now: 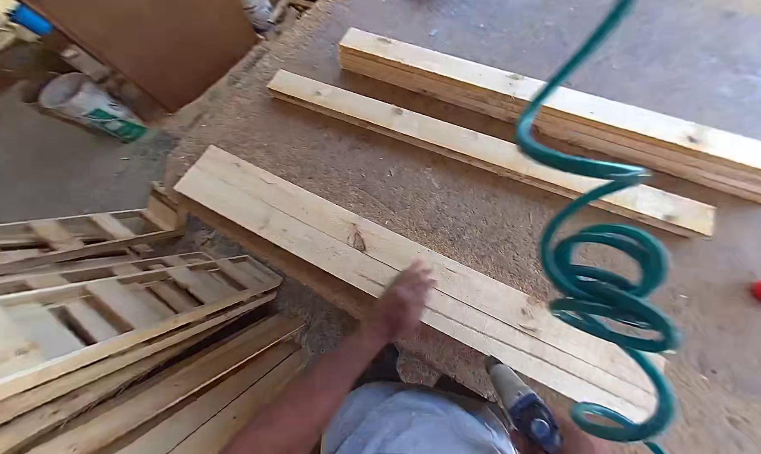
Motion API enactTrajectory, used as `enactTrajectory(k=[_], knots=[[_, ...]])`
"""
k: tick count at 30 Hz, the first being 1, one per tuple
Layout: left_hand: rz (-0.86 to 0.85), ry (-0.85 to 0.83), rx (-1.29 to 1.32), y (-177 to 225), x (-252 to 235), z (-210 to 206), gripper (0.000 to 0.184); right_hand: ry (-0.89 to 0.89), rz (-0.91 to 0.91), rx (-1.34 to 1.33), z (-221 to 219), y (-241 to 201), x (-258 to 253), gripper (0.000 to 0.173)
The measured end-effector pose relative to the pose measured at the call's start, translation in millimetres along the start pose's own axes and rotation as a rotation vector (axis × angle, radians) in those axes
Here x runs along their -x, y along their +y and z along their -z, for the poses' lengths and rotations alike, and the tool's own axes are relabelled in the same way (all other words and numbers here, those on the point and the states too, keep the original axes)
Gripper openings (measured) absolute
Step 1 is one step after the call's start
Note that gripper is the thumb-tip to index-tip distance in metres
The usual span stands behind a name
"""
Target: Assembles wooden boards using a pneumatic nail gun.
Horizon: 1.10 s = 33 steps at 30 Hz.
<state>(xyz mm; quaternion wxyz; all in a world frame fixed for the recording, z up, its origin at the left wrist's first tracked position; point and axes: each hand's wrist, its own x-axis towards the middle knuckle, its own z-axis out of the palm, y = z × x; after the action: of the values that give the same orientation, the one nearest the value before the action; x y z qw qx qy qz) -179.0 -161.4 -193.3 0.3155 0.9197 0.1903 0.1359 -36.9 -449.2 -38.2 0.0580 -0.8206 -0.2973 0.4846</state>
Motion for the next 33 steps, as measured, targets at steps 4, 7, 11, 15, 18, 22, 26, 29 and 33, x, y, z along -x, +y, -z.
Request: enactTrajectory(k=[4,7,11,15,18,22,26,29,33], knots=[[0.076,-0.013,-0.272,-114.6,-3.0,84.7,0.038,-0.141,-0.111,0.073,-8.8,-79.6,-13.3,0.053],[0.134,-0.12,-0.453,-168.7,-26.1,120.4,0.058,-0.159,-0.054,0.1,-16.1,-116.3,-46.3,0.061],[0.216,-0.209,-0.577,-199.0,-39.0,124.8,0.082,-0.186,-0.01,0.109,-10.0,-161.6,-97.2,0.061],[0.219,-0.148,-0.547,-200.4,-39.1,123.7,0.079,-0.208,-0.045,0.124,4.4,-195.3,-136.1,0.057],[0.205,-0.087,-0.517,-203.3,-39.7,122.6,0.077,-0.273,-0.069,0.146,15.4,-206.0,-154.5,0.056],[0.185,-0.054,-0.496,-205.1,-40.8,122.5,0.077,-0.377,-0.083,0.174,25.8,-208.8,-164.5,0.061],[0.191,-0.064,-0.483,-200.2,-40.2,124.4,0.076,-0.46,-0.096,0.203,38.7,-213.8,-161.1,0.059],[0.219,-0.107,-0.485,-209.5,-40.0,124.0,0.082,-0.543,-0.1,0.208,70.4,-232.9,-157.0,0.049],[0.228,-0.1,-0.455,-202.4,-42.3,125.5,0.078,-0.572,-0.144,0.175,53.2,-213.2,-163.3,0.056]])
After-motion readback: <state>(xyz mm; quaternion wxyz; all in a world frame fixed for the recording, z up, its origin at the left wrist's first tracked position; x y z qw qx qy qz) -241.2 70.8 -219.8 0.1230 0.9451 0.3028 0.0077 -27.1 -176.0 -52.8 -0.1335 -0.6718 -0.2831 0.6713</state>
